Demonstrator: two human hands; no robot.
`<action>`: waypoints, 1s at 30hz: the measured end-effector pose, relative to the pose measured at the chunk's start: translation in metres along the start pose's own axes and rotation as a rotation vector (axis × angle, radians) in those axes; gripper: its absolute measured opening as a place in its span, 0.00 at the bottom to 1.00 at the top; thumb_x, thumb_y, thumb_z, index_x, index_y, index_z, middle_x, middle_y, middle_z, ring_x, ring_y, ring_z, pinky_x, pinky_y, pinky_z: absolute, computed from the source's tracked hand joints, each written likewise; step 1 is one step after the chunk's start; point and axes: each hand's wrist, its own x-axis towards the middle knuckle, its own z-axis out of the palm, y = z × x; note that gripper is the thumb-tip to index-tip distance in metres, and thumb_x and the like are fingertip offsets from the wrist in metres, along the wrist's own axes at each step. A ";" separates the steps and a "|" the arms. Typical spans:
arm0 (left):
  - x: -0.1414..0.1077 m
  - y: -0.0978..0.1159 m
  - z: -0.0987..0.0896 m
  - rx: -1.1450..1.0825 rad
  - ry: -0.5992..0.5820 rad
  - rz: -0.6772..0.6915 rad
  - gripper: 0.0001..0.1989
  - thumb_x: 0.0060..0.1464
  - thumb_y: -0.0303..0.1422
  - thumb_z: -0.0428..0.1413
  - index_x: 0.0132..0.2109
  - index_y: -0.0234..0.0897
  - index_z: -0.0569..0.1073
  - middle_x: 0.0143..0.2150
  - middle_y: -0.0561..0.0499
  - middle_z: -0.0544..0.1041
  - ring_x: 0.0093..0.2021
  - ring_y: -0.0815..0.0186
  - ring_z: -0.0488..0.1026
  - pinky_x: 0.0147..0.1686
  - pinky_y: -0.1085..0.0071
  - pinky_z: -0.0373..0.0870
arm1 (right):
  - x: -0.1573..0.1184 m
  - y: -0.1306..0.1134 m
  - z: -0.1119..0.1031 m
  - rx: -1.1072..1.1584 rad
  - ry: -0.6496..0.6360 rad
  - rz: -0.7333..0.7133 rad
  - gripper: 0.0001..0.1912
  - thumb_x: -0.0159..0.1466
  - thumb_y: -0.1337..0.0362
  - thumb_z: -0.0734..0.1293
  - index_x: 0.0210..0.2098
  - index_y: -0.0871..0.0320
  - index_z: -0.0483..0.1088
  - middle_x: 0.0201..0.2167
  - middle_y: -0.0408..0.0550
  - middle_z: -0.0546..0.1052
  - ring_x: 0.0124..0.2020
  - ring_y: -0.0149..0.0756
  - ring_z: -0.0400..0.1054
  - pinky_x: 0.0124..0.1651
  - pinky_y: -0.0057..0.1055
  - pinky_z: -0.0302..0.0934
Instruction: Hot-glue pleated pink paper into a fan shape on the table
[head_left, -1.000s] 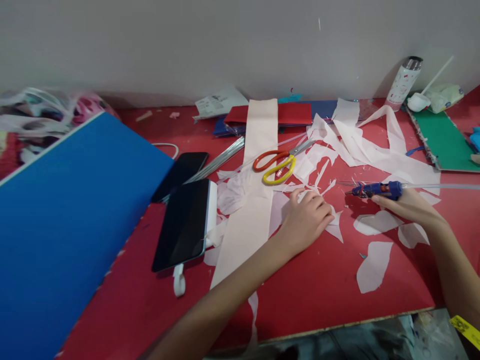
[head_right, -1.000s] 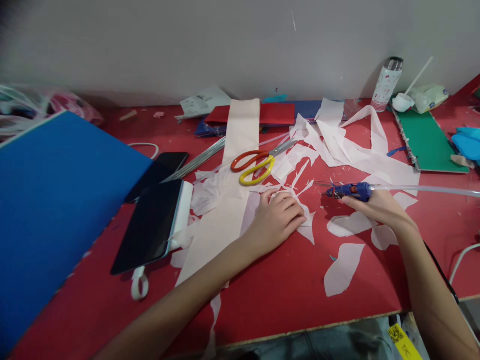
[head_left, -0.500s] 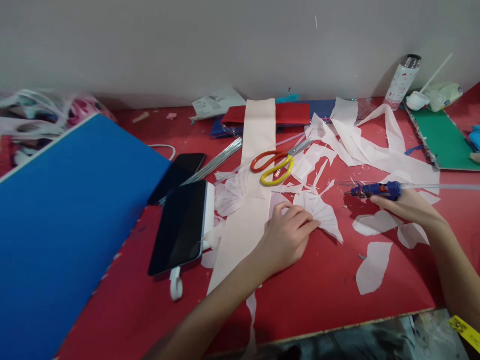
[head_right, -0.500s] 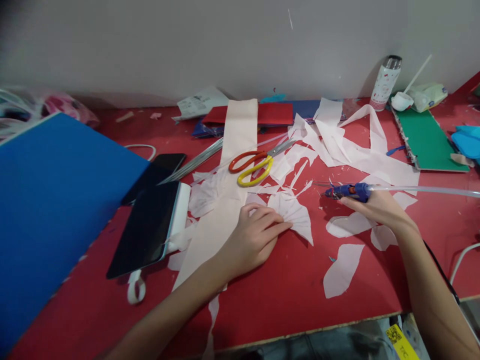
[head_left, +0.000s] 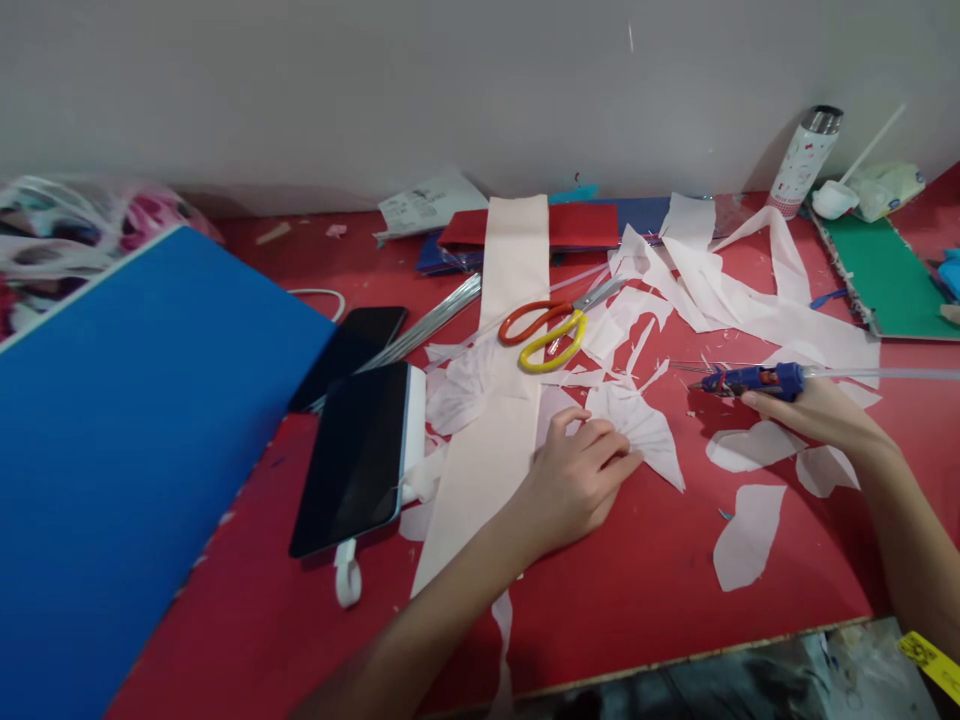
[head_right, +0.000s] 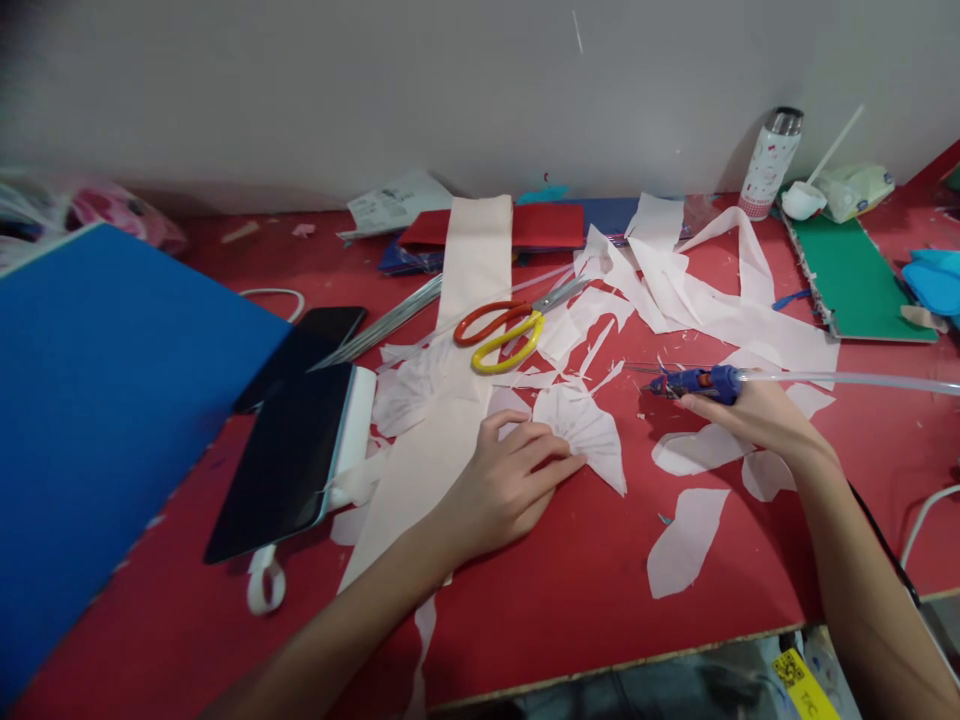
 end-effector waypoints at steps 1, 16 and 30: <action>0.000 0.000 -0.001 0.004 -0.003 0.002 0.13 0.53 0.21 0.47 0.39 0.37 0.75 0.34 0.49 0.76 0.39 0.63 0.67 0.49 0.57 0.56 | 0.000 0.000 0.000 0.000 -0.001 0.009 0.25 0.51 0.39 0.64 0.23 0.56 0.68 0.17 0.41 0.66 0.20 0.30 0.58 0.19 0.26 0.51; 0.001 0.000 0.002 -0.021 0.042 -0.065 0.11 0.56 0.23 0.48 0.39 0.38 0.74 0.33 0.51 0.76 0.38 0.64 0.68 0.49 0.58 0.55 | 0.002 0.001 0.000 -0.005 -0.001 0.029 0.24 0.50 0.40 0.65 0.25 0.56 0.72 0.15 0.40 0.65 0.18 0.30 0.58 0.18 0.27 0.50; 0.009 0.015 0.014 0.089 0.081 -0.094 0.04 0.57 0.32 0.53 0.34 0.38 0.71 0.33 0.52 0.76 0.37 0.64 0.68 0.47 0.60 0.56 | 0.000 -0.002 0.000 -0.031 0.014 -0.038 0.24 0.52 0.40 0.64 0.26 0.56 0.72 0.17 0.41 0.68 0.19 0.30 0.58 0.19 0.26 0.49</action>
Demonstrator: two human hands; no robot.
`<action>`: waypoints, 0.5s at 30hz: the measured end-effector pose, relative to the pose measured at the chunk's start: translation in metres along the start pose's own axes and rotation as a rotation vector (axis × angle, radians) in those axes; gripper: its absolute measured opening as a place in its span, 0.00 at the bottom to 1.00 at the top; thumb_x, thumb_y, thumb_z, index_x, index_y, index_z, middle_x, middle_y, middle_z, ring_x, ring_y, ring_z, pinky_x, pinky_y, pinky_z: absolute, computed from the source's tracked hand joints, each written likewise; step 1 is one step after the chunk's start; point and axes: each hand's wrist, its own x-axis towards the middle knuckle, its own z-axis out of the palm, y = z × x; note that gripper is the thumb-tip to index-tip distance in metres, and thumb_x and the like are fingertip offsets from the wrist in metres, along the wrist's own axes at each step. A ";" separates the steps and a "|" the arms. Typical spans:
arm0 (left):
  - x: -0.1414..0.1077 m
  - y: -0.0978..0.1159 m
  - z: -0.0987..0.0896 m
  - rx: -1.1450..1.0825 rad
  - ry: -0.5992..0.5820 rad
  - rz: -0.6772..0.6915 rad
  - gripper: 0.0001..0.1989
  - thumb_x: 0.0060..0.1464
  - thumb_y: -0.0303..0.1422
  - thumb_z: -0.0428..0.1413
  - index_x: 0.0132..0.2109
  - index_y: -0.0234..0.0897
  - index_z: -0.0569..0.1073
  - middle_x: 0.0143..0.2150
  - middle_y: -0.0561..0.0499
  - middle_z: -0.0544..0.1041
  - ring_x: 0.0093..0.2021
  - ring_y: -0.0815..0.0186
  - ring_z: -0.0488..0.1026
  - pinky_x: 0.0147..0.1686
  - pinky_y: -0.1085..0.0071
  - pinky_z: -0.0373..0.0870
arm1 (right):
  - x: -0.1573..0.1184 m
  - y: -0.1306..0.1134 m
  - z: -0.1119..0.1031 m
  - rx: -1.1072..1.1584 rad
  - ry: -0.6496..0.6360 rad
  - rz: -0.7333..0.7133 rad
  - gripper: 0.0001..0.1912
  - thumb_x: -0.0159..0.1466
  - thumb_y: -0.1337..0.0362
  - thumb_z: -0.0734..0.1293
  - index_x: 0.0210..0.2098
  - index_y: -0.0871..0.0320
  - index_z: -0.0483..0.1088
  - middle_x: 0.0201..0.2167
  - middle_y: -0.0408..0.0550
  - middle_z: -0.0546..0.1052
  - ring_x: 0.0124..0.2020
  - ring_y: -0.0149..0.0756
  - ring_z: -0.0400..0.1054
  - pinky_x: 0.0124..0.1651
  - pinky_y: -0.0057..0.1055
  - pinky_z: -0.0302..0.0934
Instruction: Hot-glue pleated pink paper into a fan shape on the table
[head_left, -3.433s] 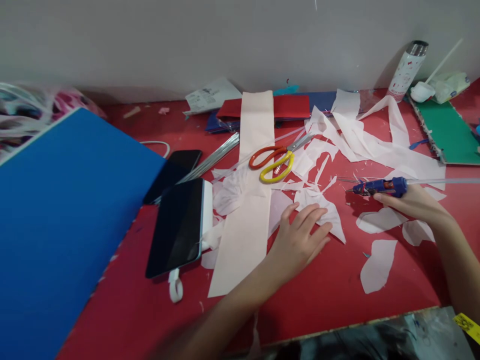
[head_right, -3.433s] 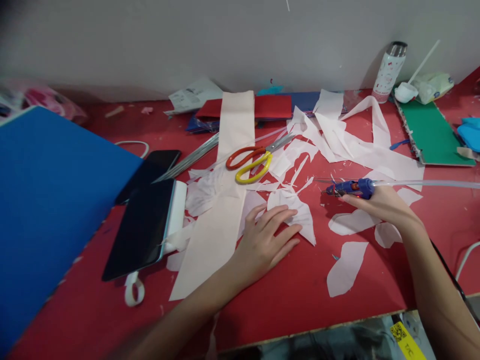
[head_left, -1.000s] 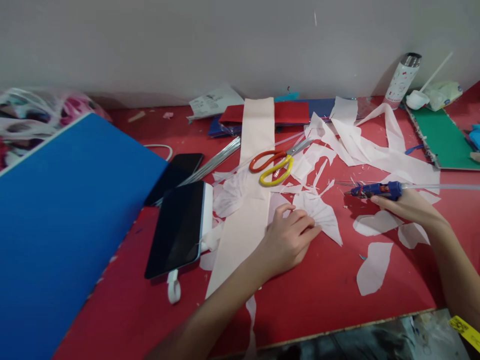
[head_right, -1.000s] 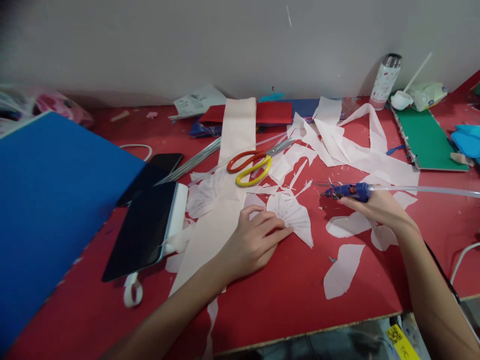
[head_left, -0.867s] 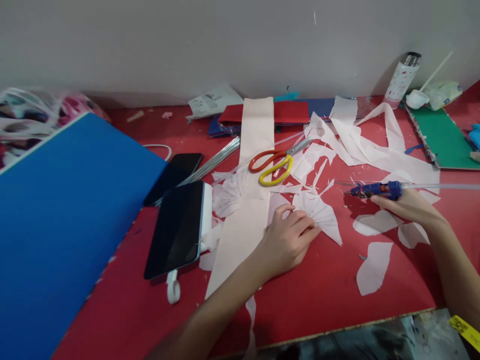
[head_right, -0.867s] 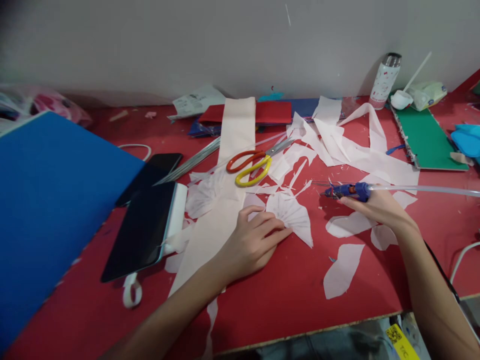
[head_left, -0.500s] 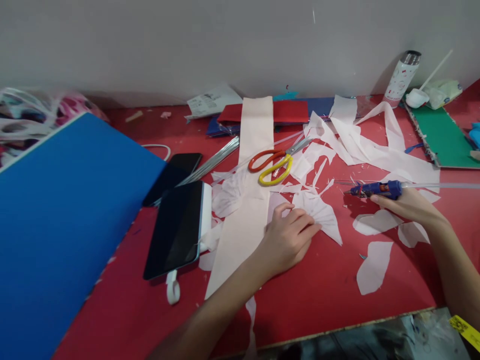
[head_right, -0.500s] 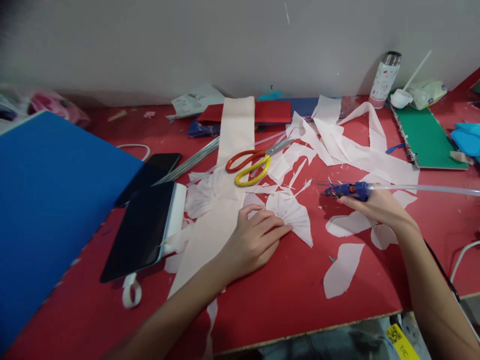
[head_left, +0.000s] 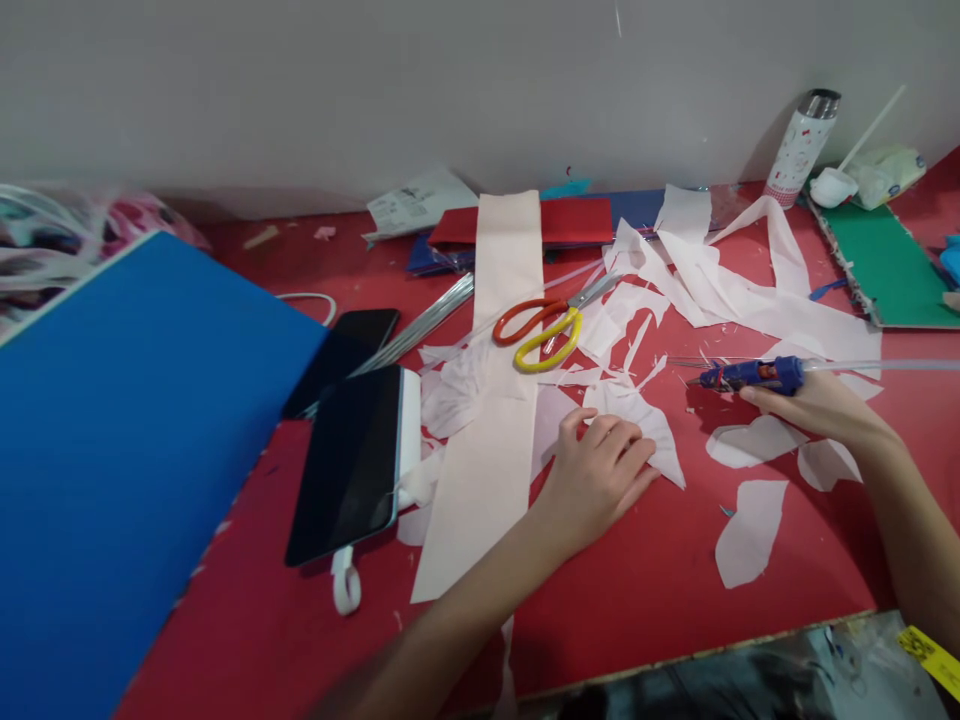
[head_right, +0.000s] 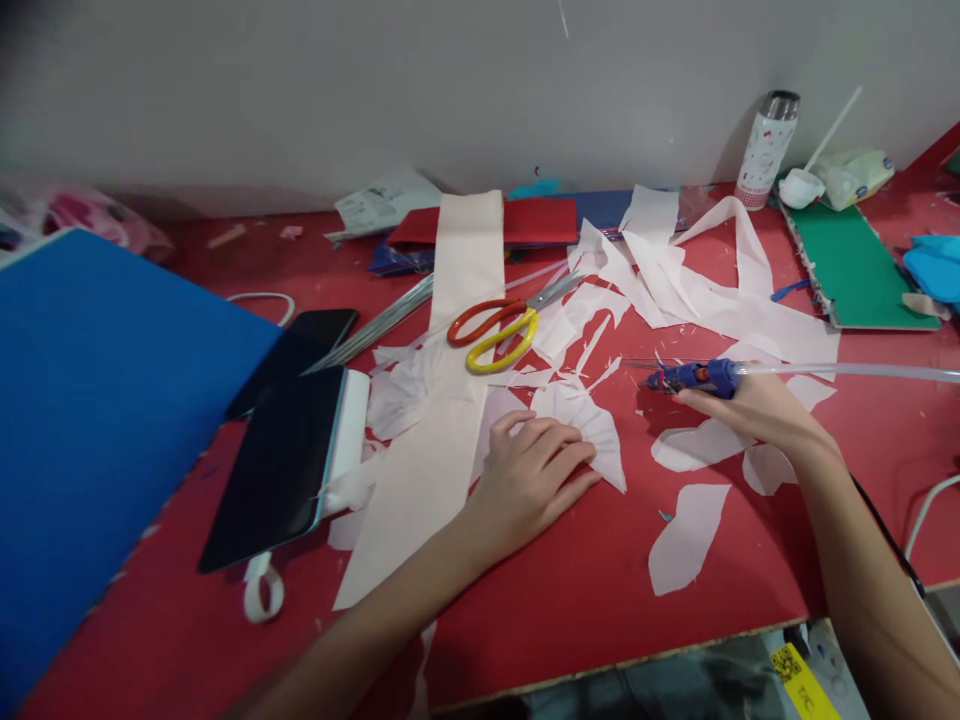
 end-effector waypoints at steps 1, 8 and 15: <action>0.000 0.002 0.000 0.052 0.033 0.030 0.04 0.57 0.30 0.54 0.34 0.37 0.71 0.32 0.52 0.75 0.36 0.65 0.68 0.47 0.60 0.57 | 0.000 -0.001 0.000 -0.004 0.002 -0.002 0.24 0.52 0.40 0.64 0.26 0.56 0.72 0.18 0.41 0.69 0.20 0.30 0.59 0.19 0.26 0.50; 0.001 0.005 -0.003 0.080 0.023 0.089 0.07 0.59 0.35 0.53 0.34 0.38 0.71 0.31 0.53 0.75 0.36 0.66 0.69 0.48 0.59 0.57 | 0.001 0.000 0.000 -0.026 0.013 -0.029 0.25 0.52 0.40 0.63 0.28 0.56 0.73 0.20 0.43 0.71 0.21 0.32 0.63 0.21 0.27 0.53; 0.001 0.010 0.002 0.127 0.042 0.087 0.04 0.57 0.30 0.53 0.33 0.38 0.71 0.29 0.54 0.74 0.35 0.66 0.68 0.48 0.60 0.56 | 0.002 0.002 0.000 -0.034 -0.004 -0.015 0.25 0.53 0.40 0.63 0.29 0.57 0.73 0.19 0.43 0.71 0.20 0.32 0.63 0.21 0.27 0.54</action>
